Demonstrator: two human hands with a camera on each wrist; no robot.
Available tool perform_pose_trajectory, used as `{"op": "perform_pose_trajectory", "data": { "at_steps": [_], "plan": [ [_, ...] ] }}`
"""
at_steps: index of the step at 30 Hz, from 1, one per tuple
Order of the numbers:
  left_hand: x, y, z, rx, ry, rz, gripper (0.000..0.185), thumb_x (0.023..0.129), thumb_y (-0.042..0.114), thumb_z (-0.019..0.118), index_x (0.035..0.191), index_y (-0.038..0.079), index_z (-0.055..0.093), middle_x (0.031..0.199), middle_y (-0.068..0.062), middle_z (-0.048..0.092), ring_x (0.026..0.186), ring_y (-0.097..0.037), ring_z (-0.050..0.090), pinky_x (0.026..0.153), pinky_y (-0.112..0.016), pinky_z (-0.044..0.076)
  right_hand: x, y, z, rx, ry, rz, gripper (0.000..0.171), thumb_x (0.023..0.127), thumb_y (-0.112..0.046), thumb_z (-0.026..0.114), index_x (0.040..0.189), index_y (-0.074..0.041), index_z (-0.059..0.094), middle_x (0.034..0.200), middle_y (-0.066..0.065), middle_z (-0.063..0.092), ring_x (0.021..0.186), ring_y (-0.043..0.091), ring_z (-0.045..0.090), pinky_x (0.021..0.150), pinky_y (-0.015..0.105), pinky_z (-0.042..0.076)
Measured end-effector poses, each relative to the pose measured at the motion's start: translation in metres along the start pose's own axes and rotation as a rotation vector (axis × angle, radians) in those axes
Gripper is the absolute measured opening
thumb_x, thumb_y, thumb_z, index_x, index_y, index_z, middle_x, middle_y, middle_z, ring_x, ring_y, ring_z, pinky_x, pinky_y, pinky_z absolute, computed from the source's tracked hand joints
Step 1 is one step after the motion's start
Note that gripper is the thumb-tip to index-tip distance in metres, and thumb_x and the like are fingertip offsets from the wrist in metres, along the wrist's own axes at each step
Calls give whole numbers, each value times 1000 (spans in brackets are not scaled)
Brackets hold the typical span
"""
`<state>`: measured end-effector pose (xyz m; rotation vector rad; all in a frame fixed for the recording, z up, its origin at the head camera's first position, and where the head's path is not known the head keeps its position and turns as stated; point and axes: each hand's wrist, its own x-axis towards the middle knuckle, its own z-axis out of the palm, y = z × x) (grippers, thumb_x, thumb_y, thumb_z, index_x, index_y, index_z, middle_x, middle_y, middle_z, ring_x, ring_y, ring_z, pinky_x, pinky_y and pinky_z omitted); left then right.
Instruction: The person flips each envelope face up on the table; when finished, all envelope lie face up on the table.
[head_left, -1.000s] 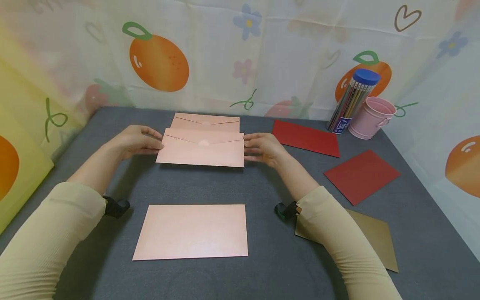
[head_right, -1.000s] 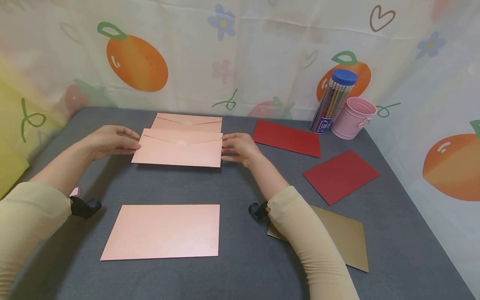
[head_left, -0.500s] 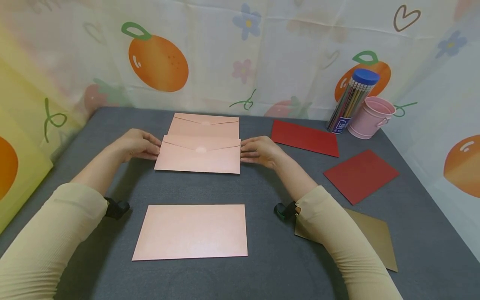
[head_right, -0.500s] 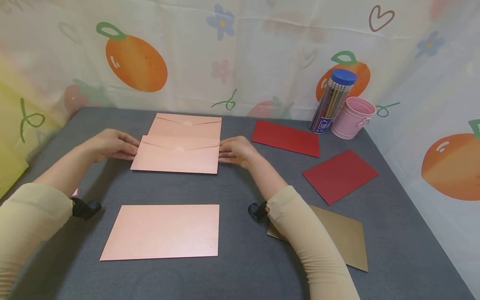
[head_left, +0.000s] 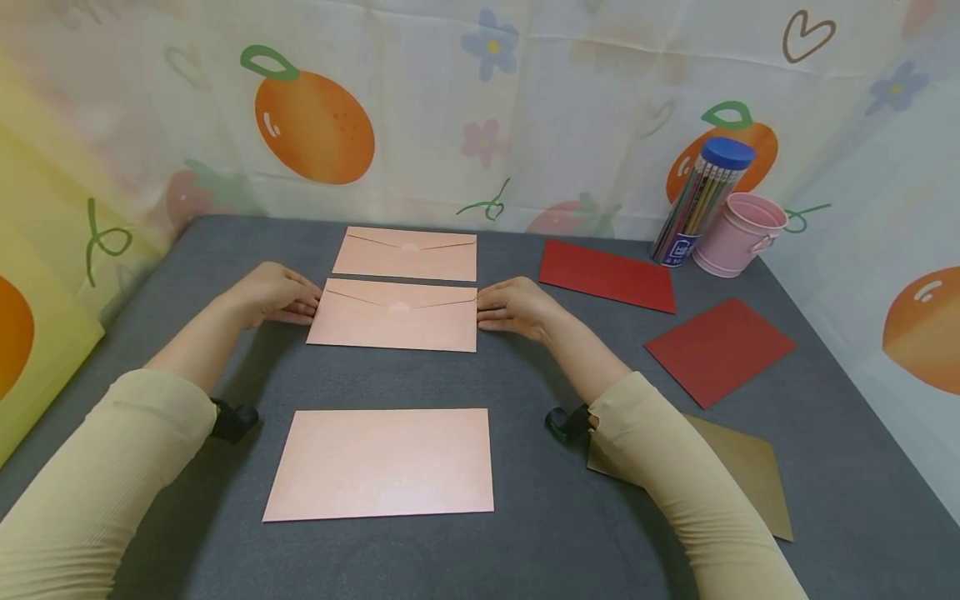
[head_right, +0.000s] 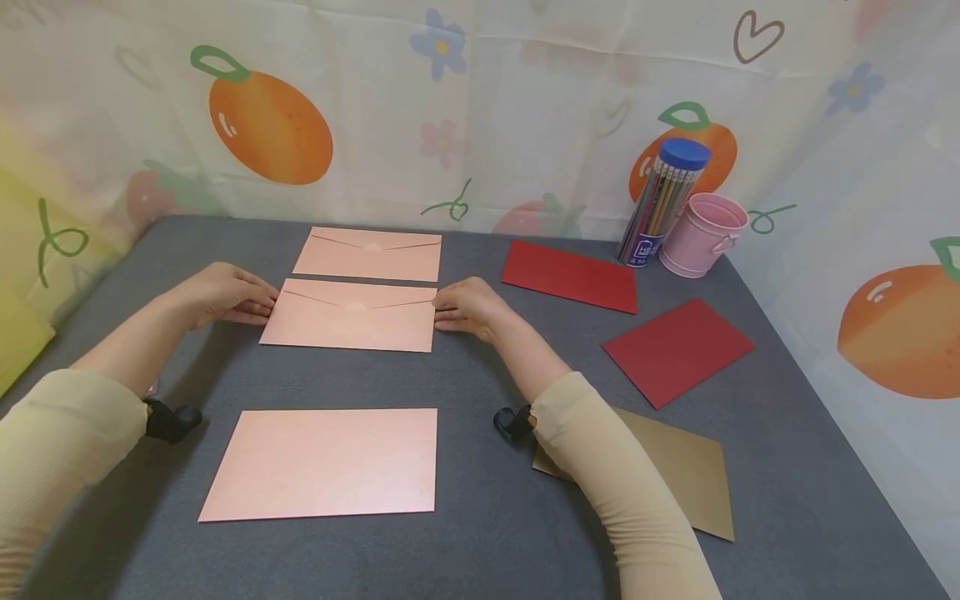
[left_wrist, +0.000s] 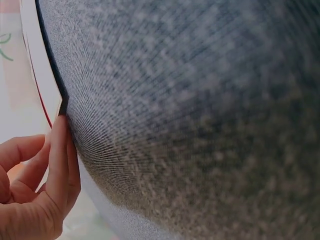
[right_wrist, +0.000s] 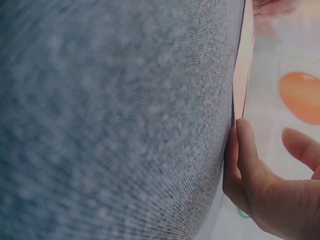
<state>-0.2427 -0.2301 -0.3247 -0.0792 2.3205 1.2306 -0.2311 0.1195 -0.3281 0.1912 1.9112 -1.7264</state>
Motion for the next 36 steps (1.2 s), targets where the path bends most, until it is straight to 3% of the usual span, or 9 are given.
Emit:
{"op": "perform_pose_trajectory", "data": {
  "at_steps": [8, 22, 27, 31, 36],
  "plan": [
    [-1, 6, 0, -10, -8, -13, 48, 103, 14, 46, 136, -21, 42, 86, -3, 64, 73, -7, 65, 75, -27, 62, -1, -1, -1, -13, -2, -6, 41, 100, -5, 52, 139, 7, 49, 123, 16, 56, 107, 22, 60, 108, 38, 51],
    [-6, 9, 2, 50, -32, -2, 51, 104, 14, 43, 139, -22, 36, 103, -15, 61, 80, -8, 64, 80, -29, 62, -2, -1, -1, -32, -17, -23, 41, 101, -6, 50, 139, 9, 48, 136, 23, 53, 116, 26, 58, 112, 42, 47],
    [-13, 12, 4, 181, 28, 53, 51, 102, 14, 42, 138, -22, 40, 119, -27, 53, 83, -12, 60, 78, -26, 61, -3, -2, -2, -80, -26, -33, 43, 101, -8, 51, 141, 6, 47, 143, 22, 49, 112, 25, 57, 112, 43, 47],
    [-14, 17, 11, 248, 104, 106, 48, 100, 16, 47, 134, -18, 47, 121, -27, 56, 85, -16, 62, 76, -24, 59, -6, -3, -2, -130, -25, -41, 41, 100, -10, 53, 140, 3, 51, 142, 19, 52, 102, 21, 61, 105, 39, 53],
    [-16, 28, 22, 268, 112, 168, 46, 99, 19, 52, 134, -10, 50, 134, -28, 53, 109, -38, 60, 96, -44, 55, -11, -6, -4, -208, -54, -71, 40, 99, -9, 55, 138, 1, 54, 138, 19, 56, 95, 18, 63, 95, 32, 57]
  ]
}}
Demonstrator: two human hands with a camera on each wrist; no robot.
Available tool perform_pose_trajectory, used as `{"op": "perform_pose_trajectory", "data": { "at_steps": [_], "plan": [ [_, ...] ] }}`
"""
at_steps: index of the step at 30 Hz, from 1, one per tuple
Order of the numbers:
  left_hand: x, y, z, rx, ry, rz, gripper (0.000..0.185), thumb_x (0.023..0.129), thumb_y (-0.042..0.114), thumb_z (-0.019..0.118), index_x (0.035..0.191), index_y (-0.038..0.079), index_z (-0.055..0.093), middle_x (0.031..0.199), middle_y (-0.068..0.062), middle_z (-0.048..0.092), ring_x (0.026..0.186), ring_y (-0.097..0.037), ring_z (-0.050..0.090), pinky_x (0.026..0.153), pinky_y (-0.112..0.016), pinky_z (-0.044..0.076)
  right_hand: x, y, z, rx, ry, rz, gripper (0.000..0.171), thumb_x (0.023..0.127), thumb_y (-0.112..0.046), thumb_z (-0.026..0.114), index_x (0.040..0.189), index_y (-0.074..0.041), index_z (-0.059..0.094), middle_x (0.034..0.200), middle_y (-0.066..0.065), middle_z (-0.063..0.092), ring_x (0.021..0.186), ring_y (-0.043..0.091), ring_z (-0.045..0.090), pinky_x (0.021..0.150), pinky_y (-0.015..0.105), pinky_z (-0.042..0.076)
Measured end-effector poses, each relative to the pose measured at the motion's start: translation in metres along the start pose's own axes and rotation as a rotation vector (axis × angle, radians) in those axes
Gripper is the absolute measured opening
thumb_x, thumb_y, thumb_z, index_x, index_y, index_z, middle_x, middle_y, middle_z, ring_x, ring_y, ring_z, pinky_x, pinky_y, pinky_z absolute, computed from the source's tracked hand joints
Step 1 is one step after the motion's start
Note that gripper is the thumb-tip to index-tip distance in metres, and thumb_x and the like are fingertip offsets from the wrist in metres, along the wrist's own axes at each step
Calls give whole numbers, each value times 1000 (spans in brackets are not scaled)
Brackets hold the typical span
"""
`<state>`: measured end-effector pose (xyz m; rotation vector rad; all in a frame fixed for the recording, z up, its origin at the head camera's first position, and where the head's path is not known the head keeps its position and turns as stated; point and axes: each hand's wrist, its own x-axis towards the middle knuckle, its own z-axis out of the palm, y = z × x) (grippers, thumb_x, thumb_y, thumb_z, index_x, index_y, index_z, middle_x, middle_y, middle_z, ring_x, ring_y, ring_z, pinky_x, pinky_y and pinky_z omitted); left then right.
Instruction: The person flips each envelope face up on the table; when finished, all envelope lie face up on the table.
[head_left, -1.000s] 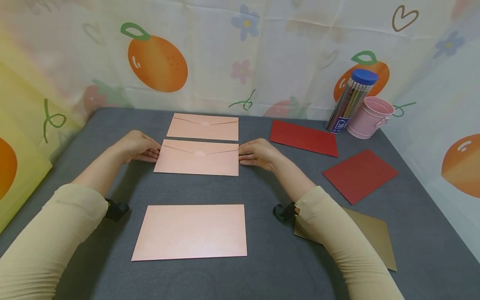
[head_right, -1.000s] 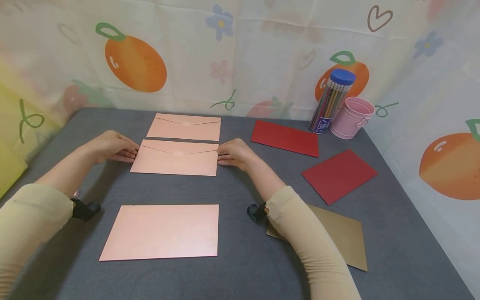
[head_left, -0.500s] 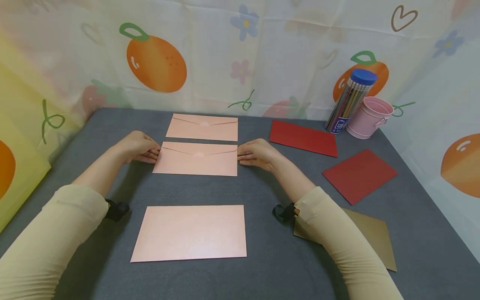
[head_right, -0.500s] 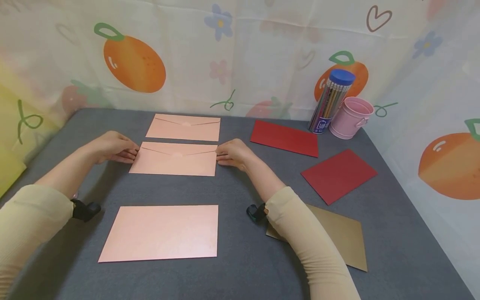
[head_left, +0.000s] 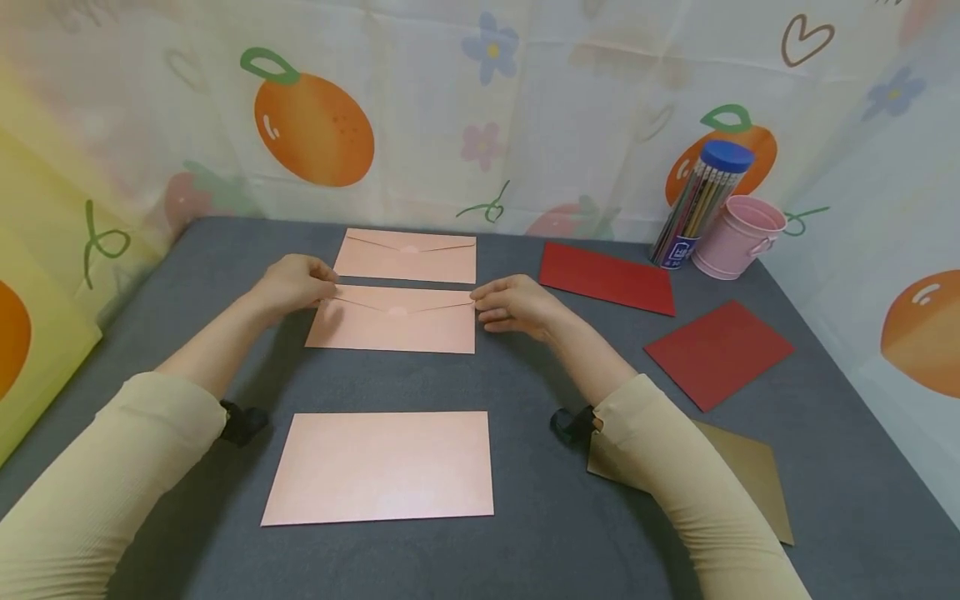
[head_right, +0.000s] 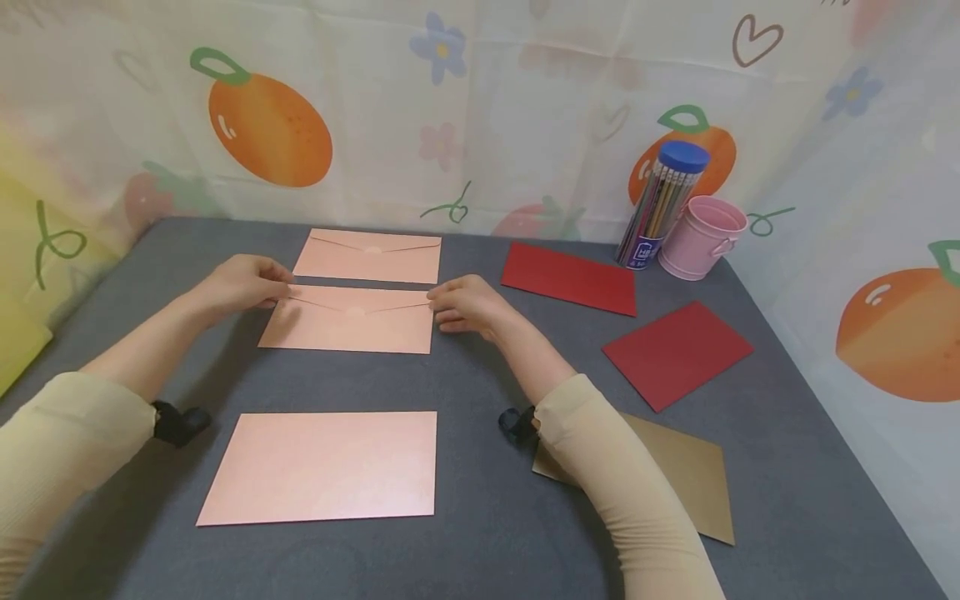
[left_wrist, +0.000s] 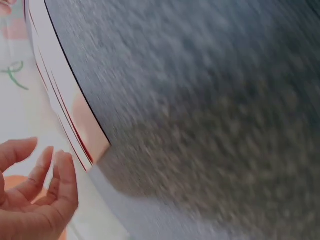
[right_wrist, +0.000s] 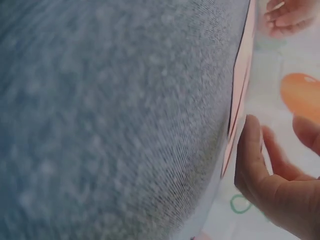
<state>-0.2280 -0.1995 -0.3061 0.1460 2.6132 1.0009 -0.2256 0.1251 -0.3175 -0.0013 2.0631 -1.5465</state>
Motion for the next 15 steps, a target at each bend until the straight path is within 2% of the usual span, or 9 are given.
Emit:
{"op": "perform_pose_trajectory", "data": {
  "at_steps": [3, 7, 9, 15],
  "plan": [
    [2, 8, 6, -8, -14, 42, 44, 99, 21, 53, 134, -6, 51, 136, -27, 52, 115, -40, 60, 100, -49, 53, -4, -1, -2, -70, -58, -28, 41, 98, -8, 57, 138, 0, 54, 140, 19, 56, 108, 25, 63, 103, 39, 54],
    [2, 17, 18, -36, -64, 133, 40, 99, 17, 55, 133, -5, 53, 125, -23, 57, 110, -36, 61, 96, -44, 56, -10, -2, -2, -193, -172, -56, 43, 96, -9, 60, 138, -2, 54, 142, 16, 56, 122, 31, 61, 106, 42, 53],
    [2, 23, 25, -36, -106, 179, 39, 98, 15, 58, 131, -4, 56, 122, -21, 59, 108, -33, 61, 92, -40, 58, -13, -2, -1, -257, -218, -68, 43, 95, -10, 60, 137, -3, 55, 139, 16, 58, 119, 29, 62, 102, 39, 55],
    [1, 45, 49, -9, -264, 286, 34, 92, 12, 64, 124, 0, 62, 114, -16, 65, 101, -22, 63, 83, -26, 55, -23, -2, 5, -395, -281, -98, 39, 92, -9, 63, 130, -3, 60, 111, 8, 66, 94, 15, 63, 82, 26, 57]
  ]
}}
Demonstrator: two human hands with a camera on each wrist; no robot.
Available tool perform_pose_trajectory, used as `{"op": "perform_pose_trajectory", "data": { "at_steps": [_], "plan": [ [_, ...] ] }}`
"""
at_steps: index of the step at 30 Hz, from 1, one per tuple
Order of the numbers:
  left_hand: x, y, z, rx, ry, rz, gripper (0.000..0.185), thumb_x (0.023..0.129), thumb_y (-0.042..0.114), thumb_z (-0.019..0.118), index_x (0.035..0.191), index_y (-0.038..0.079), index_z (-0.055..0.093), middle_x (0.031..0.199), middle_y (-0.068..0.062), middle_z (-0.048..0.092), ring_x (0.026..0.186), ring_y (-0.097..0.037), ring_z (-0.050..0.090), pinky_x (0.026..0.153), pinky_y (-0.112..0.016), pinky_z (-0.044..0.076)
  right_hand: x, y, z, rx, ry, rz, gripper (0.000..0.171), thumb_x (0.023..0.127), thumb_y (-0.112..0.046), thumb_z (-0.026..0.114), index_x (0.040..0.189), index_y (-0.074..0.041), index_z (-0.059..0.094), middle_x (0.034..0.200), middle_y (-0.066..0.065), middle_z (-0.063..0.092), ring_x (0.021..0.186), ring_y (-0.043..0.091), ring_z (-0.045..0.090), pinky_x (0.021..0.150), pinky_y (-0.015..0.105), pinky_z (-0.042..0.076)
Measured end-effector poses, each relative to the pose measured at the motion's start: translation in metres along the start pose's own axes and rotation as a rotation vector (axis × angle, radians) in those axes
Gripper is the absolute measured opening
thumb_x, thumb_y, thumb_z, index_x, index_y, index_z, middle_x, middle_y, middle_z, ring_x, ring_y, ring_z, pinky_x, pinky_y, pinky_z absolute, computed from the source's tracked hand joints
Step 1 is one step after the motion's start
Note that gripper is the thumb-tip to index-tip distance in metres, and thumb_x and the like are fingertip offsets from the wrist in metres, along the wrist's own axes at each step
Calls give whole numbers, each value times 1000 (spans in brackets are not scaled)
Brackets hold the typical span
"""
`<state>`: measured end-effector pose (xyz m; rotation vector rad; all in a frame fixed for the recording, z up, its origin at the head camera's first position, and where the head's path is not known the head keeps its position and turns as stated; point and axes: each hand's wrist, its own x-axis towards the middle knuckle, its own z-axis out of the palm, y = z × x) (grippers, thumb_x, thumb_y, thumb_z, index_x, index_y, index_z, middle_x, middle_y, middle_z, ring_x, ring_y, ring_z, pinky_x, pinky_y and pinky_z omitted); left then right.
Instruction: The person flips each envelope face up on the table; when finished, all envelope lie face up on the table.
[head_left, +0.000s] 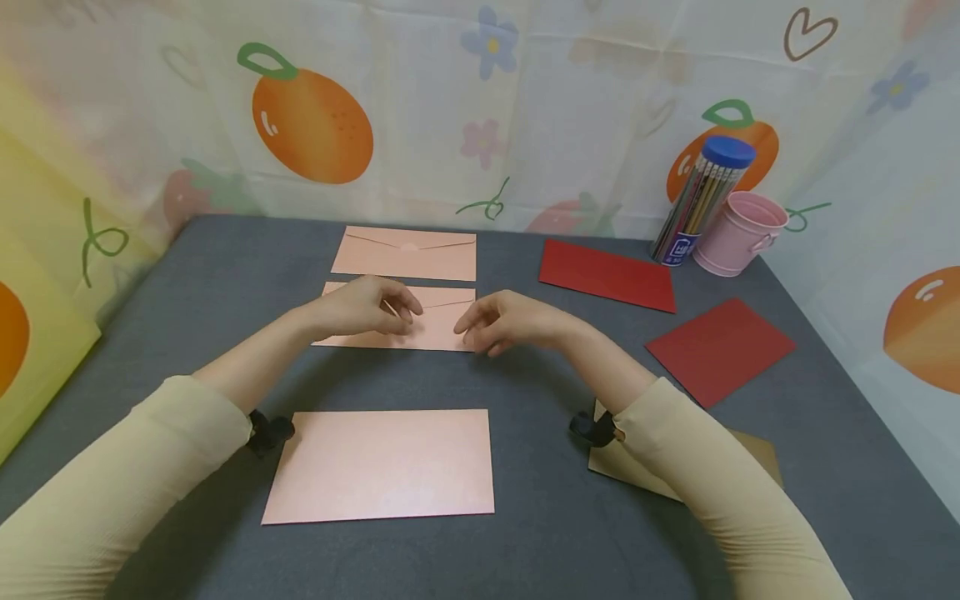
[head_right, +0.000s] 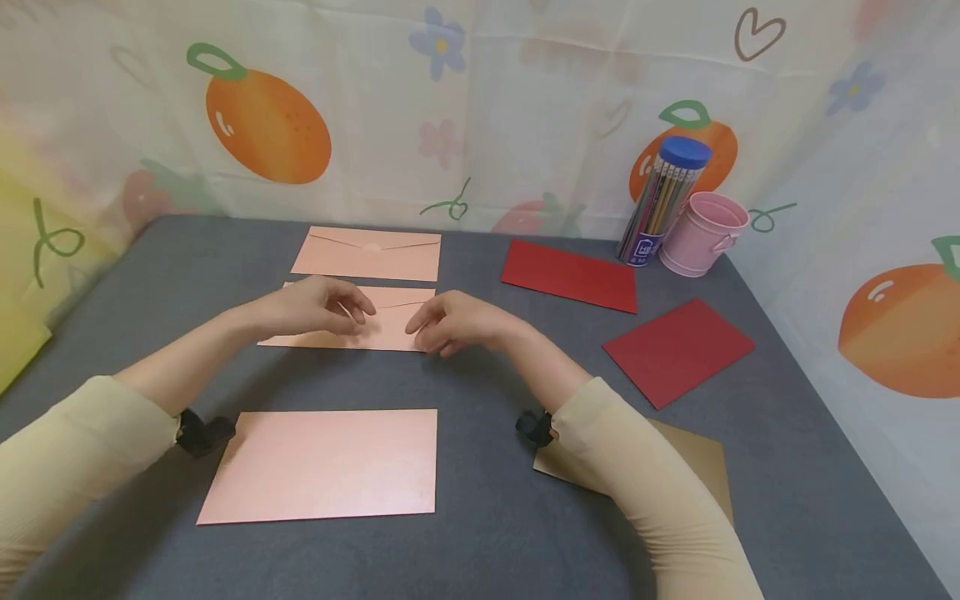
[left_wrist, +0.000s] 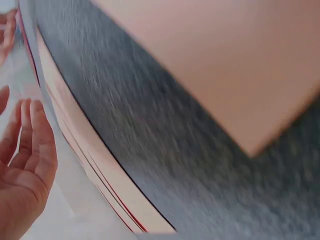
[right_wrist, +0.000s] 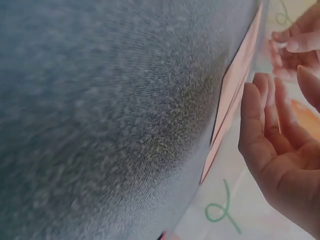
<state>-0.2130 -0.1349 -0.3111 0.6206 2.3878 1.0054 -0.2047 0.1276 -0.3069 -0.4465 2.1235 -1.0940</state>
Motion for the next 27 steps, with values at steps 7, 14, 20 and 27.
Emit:
{"op": "perform_pose_trajectory", "data": {
  "at_steps": [7, 14, 20, 27],
  "plan": [
    [5, 15, 26, -3, -203, 78, 36, 85, 13, 73, 118, 2, 64, 107, -11, 68, 96, -15, 63, 82, -24, 51, -15, 5, 7, -106, -65, -55, 37, 87, -4, 69, 123, -1, 62, 110, 11, 68, 93, 10, 63, 77, 22, 55],
    [-2, 21, 43, -72, -359, 112, 37, 81, 8, 76, 116, 1, 65, 105, -9, 65, 94, -14, 59, 81, -23, 53, -27, 12, 15, -205, -124, -91, 35, 86, -8, 72, 120, -2, 66, 114, 11, 71, 100, 10, 66, 85, 22, 56],
    [-7, 22, 51, -43, -432, 134, 34, 79, 6, 78, 111, 2, 67, 103, -9, 66, 85, -11, 60, 76, -22, 54, -33, 13, 27, -326, -138, -103, 35, 82, -17, 80, 114, -9, 69, 110, 4, 72, 95, 8, 65, 83, 21, 55],
    [-6, 19, 57, 7, -448, 124, 41, 75, 6, 83, 111, 4, 62, 90, -4, 56, 77, -11, 50, 68, -19, 45, -33, 17, 44, -452, -88, -114, 43, 73, -30, 88, 107, -13, 65, 99, 1, 64, 86, 10, 56, 74, 20, 49]
  ]
}}
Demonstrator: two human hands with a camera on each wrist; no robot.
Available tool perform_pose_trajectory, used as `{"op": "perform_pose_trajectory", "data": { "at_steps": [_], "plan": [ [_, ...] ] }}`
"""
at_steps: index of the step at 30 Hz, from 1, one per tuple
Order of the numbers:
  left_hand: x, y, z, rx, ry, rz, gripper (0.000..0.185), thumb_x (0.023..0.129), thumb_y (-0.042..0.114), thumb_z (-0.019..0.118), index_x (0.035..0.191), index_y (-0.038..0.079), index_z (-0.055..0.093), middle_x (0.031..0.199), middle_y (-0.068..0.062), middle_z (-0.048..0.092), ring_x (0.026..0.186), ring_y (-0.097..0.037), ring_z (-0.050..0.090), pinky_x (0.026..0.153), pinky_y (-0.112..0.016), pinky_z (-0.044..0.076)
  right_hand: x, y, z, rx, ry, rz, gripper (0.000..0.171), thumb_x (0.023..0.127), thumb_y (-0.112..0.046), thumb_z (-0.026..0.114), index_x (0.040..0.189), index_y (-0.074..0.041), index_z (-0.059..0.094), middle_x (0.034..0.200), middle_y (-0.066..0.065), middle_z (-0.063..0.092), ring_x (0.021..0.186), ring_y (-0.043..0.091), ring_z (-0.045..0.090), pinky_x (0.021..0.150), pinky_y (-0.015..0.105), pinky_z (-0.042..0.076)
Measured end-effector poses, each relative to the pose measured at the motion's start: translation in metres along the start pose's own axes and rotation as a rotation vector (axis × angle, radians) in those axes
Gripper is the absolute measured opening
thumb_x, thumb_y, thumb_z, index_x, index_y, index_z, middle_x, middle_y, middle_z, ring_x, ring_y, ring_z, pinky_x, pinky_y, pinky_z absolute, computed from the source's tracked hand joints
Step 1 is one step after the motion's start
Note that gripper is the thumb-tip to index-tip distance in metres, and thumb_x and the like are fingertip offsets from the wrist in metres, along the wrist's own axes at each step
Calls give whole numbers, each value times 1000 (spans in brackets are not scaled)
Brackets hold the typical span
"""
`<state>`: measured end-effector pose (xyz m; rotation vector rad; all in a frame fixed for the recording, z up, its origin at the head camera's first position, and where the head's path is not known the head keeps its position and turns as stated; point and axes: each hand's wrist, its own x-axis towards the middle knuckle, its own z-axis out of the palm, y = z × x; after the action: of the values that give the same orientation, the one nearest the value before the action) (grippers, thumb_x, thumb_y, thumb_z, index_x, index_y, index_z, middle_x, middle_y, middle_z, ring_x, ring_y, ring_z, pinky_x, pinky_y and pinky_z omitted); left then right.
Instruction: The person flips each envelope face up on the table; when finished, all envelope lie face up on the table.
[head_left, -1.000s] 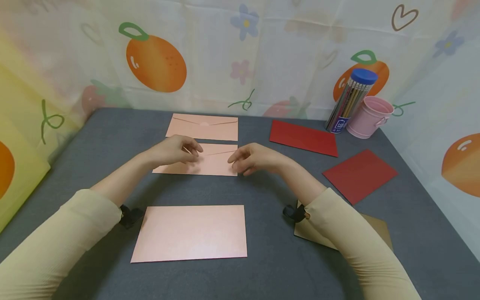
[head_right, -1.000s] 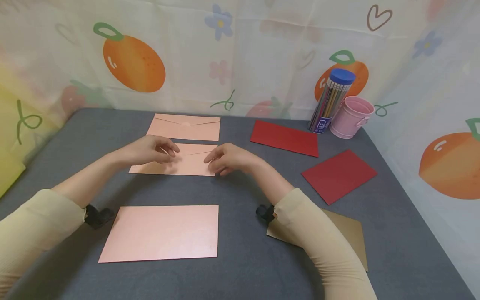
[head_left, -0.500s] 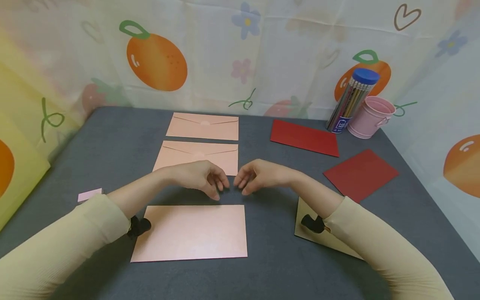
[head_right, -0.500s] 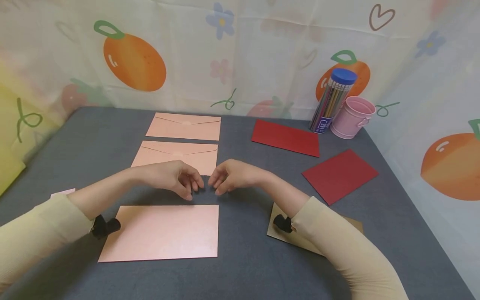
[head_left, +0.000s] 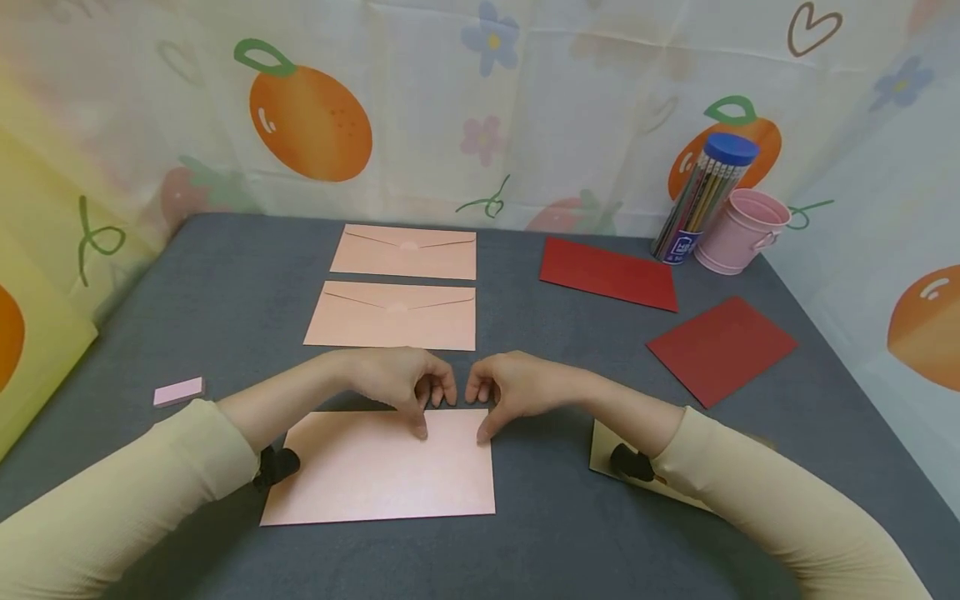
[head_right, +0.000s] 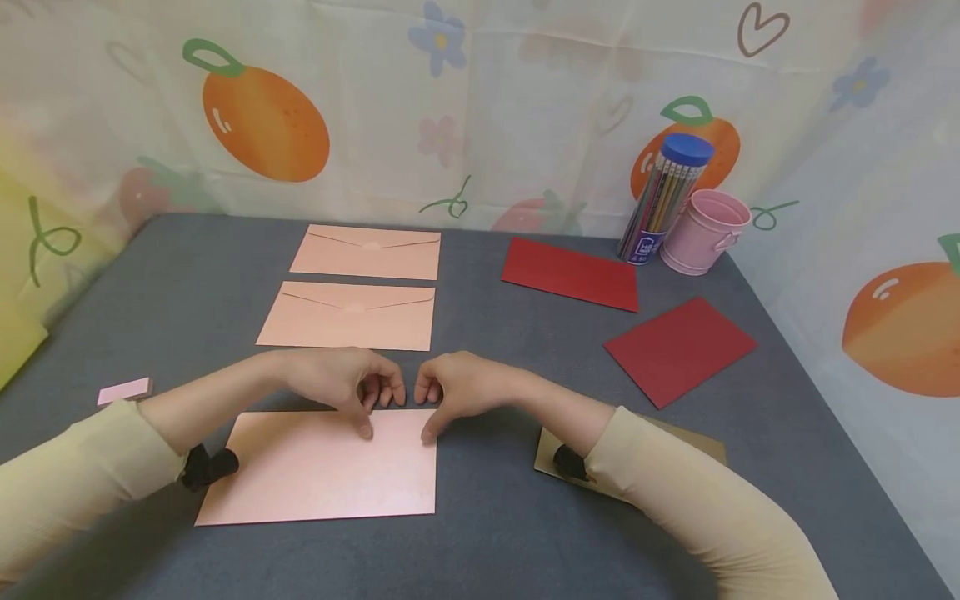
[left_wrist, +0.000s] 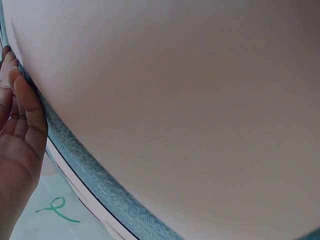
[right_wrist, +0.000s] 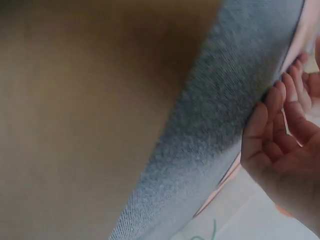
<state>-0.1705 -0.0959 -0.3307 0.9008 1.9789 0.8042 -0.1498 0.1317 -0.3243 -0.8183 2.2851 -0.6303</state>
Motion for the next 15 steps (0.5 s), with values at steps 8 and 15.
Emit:
{"op": "perform_pose_trajectory", "data": {
  "at_steps": [8, 15],
  "plan": [
    [1, -2, 2, 44, 13, 4, 41, 72, 4, 82, 108, 5, 63, 86, -2, 50, 71, -11, 45, 64, -19, 40, 2, -2, 11, -134, 69, -20, 43, 68, -32, 91, 97, -16, 64, 97, -1, 59, 86, 11, 53, 74, 23, 48],
    [1, -1, 4, 52, 21, -6, 38, 72, 3, 81, 105, 6, 64, 85, -1, 50, 71, -12, 45, 64, -19, 39, 3, -5, 15, -182, 92, -22, 42, 66, -32, 92, 92, -15, 63, 91, 0, 57, 79, 11, 50, 68, 21, 44]
  ]
}}
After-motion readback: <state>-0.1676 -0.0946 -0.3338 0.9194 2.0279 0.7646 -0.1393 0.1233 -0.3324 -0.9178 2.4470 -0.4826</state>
